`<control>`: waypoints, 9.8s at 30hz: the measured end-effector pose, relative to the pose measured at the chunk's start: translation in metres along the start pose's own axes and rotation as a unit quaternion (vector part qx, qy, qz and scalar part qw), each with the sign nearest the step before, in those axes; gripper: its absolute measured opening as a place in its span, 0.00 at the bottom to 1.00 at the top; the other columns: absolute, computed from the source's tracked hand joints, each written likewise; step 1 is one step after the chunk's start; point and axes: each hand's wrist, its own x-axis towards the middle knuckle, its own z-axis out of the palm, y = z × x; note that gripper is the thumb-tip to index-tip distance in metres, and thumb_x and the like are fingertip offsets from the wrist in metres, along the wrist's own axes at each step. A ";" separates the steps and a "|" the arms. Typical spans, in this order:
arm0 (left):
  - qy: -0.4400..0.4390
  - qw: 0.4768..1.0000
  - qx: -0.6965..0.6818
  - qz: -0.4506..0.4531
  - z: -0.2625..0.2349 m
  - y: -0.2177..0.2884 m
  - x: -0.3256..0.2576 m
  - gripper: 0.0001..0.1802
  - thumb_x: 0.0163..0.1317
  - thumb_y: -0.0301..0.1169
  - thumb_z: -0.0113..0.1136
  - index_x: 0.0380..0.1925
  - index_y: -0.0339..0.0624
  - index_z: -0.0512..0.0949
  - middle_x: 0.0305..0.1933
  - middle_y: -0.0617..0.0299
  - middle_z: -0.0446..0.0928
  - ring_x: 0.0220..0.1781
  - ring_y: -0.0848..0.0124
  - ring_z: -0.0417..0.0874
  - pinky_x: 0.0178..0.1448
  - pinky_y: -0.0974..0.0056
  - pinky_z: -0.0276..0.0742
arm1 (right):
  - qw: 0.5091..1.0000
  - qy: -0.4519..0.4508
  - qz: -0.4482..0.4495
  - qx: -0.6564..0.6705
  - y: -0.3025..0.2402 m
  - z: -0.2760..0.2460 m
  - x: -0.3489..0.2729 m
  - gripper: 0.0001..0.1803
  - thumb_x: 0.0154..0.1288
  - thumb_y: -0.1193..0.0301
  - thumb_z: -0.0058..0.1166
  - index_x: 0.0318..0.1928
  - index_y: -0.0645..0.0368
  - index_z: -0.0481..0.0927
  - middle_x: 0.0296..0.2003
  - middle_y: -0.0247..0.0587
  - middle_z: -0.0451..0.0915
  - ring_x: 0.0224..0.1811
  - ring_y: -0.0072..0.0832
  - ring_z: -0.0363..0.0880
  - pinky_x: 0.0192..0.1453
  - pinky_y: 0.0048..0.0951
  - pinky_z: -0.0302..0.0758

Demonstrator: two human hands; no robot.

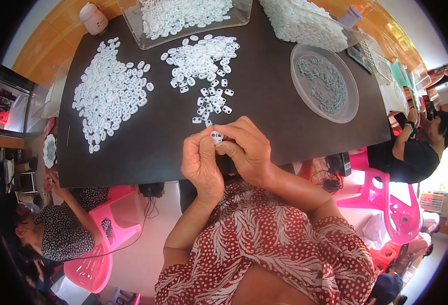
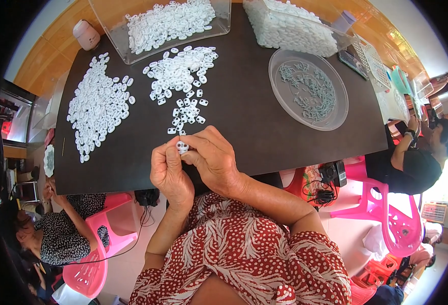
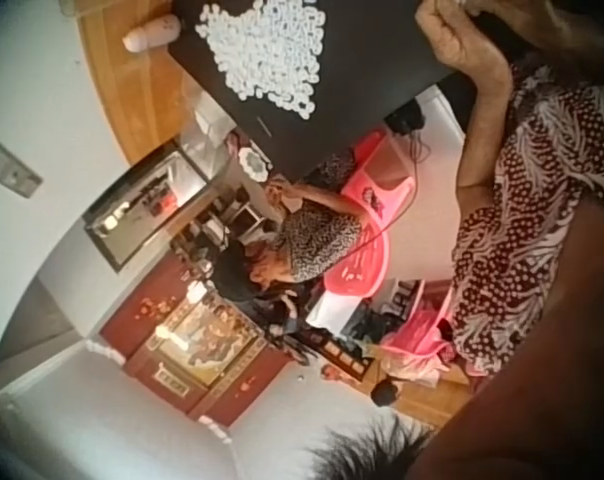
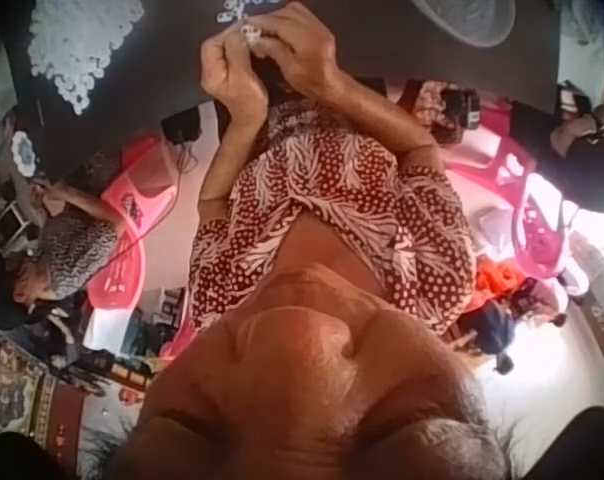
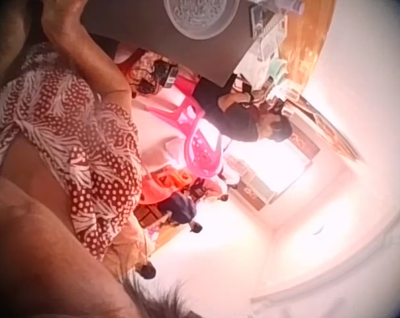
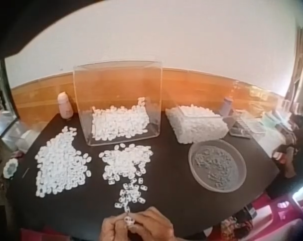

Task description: Manual assembly and sorting of small white plastic components into larger units.

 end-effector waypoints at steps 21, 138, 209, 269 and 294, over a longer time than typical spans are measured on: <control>-0.042 0.998 -0.009 0.039 -0.002 0.018 0.002 0.15 0.65 0.29 0.55 0.46 0.28 0.76 0.41 0.61 0.76 0.41 0.76 0.75 0.48 0.71 0.71 | 0.999 0.000 -0.049 0.013 -0.010 -0.006 0.007 0.16 0.50 0.79 0.61 0.42 0.69 0.76 0.32 0.44 0.78 0.29 0.35 0.72 0.32 0.30 0.71; -0.193 0.974 0.062 -0.104 -0.026 0.062 0.013 0.11 0.58 0.24 0.61 0.40 0.31 0.75 0.32 0.58 0.77 0.30 0.77 0.75 0.35 0.73 0.71 | 0.949 -0.203 0.242 0.013 0.044 -0.044 0.067 0.09 0.50 0.73 0.61 0.30 0.65 0.78 0.23 0.35 0.78 0.26 0.19 0.74 0.32 0.23 0.72; -0.149 0.978 -0.045 -0.142 -0.004 0.018 0.015 0.15 0.65 0.24 0.53 0.50 0.28 0.69 0.31 0.56 0.78 0.25 0.77 0.74 0.33 0.76 0.70 | 0.929 -0.234 0.266 0.102 0.000 -0.055 0.044 0.06 0.59 0.79 0.57 0.37 0.65 0.76 0.33 0.33 0.77 0.37 0.16 0.75 0.42 0.20 0.73; -0.150 0.984 -0.003 -0.097 -0.022 0.007 0.020 0.16 0.66 0.28 0.52 0.51 0.30 0.69 0.29 0.59 0.76 0.24 0.80 0.70 0.32 0.78 0.67 | 0.972 -0.082 0.091 -0.202 0.082 -0.033 0.104 0.06 0.54 0.72 0.55 0.29 0.62 0.79 0.27 0.47 0.79 0.34 0.42 0.77 0.38 0.39 0.72; -0.118 0.978 -0.108 -0.136 -0.011 0.012 0.030 0.15 0.65 0.24 0.51 0.50 0.29 0.71 0.31 0.56 0.78 0.26 0.76 0.75 0.36 0.74 0.71 | 0.988 -0.133 -0.007 -0.080 0.028 -0.039 0.048 0.07 0.52 0.78 0.60 0.34 0.61 0.80 0.25 0.39 0.76 0.26 0.28 0.74 0.30 0.27 0.70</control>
